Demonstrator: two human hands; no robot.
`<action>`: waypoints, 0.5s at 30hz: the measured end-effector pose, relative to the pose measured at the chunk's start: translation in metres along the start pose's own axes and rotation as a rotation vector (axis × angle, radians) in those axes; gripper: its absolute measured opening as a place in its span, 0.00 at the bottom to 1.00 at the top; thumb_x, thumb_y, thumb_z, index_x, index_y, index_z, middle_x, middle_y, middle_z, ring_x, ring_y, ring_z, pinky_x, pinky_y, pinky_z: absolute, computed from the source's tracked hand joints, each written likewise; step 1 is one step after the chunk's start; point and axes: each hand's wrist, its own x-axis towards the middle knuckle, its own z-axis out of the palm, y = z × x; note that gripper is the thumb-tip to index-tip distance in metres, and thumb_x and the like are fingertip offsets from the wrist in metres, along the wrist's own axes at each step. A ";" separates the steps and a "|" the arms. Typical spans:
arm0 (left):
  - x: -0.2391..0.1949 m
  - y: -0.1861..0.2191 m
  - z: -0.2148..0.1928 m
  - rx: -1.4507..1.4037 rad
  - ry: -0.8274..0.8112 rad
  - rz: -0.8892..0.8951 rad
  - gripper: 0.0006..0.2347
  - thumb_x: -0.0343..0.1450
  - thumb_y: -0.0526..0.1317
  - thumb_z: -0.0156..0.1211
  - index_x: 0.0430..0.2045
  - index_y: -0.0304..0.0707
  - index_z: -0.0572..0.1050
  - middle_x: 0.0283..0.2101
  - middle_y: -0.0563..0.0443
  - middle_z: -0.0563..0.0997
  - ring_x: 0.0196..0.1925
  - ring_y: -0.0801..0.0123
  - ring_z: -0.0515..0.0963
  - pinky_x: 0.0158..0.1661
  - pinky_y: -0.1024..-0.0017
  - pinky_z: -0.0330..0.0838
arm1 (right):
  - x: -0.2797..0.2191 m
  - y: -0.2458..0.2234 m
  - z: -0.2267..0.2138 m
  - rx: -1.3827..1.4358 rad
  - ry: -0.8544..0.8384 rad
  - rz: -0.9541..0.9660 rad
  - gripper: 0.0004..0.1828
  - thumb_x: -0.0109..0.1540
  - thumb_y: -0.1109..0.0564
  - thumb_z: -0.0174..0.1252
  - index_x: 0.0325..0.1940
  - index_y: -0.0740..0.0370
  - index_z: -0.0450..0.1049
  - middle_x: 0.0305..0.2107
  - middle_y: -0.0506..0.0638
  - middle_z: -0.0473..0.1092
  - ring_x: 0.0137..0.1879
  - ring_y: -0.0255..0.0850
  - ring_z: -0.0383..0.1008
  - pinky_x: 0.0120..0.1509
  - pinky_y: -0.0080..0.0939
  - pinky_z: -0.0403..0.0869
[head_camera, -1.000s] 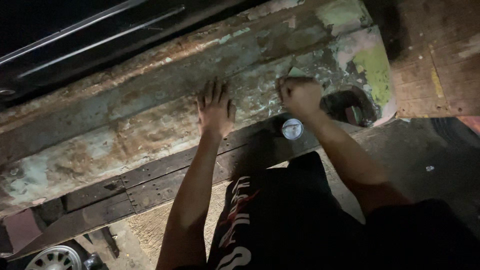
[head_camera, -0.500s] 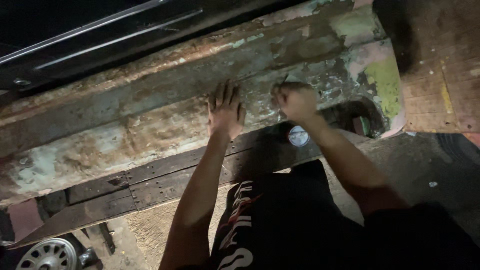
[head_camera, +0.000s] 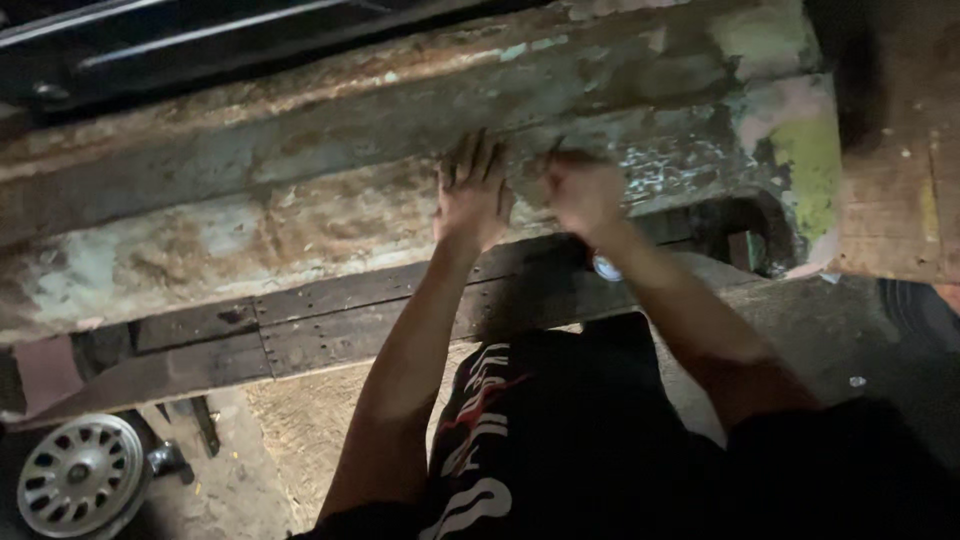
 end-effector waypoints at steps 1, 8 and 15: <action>0.000 -0.001 0.000 0.005 0.027 0.005 0.27 0.74 0.48 0.48 0.71 0.41 0.61 0.77 0.44 0.52 0.79 0.51 0.46 0.73 0.41 0.43 | 0.007 0.004 -0.001 0.024 -0.015 -0.026 0.15 0.68 0.46 0.55 0.39 0.53 0.84 0.28 0.54 0.78 0.26 0.52 0.75 0.28 0.52 0.72; -0.002 -0.004 0.007 -0.036 0.046 -0.007 0.26 0.74 0.47 0.48 0.69 0.40 0.63 0.76 0.45 0.55 0.79 0.51 0.49 0.74 0.42 0.44 | 0.011 0.043 -0.002 -0.203 -0.087 0.133 0.15 0.67 0.44 0.54 0.41 0.51 0.85 0.25 0.58 0.77 0.28 0.57 0.76 0.33 0.58 0.74; 0.001 -0.008 0.011 -0.006 0.073 0.002 0.26 0.76 0.47 0.47 0.70 0.39 0.61 0.76 0.43 0.55 0.78 0.51 0.49 0.73 0.42 0.42 | -0.011 0.012 0.019 -0.054 -0.035 -0.070 0.17 0.70 0.45 0.56 0.36 0.57 0.81 0.29 0.58 0.77 0.34 0.56 0.77 0.39 0.58 0.75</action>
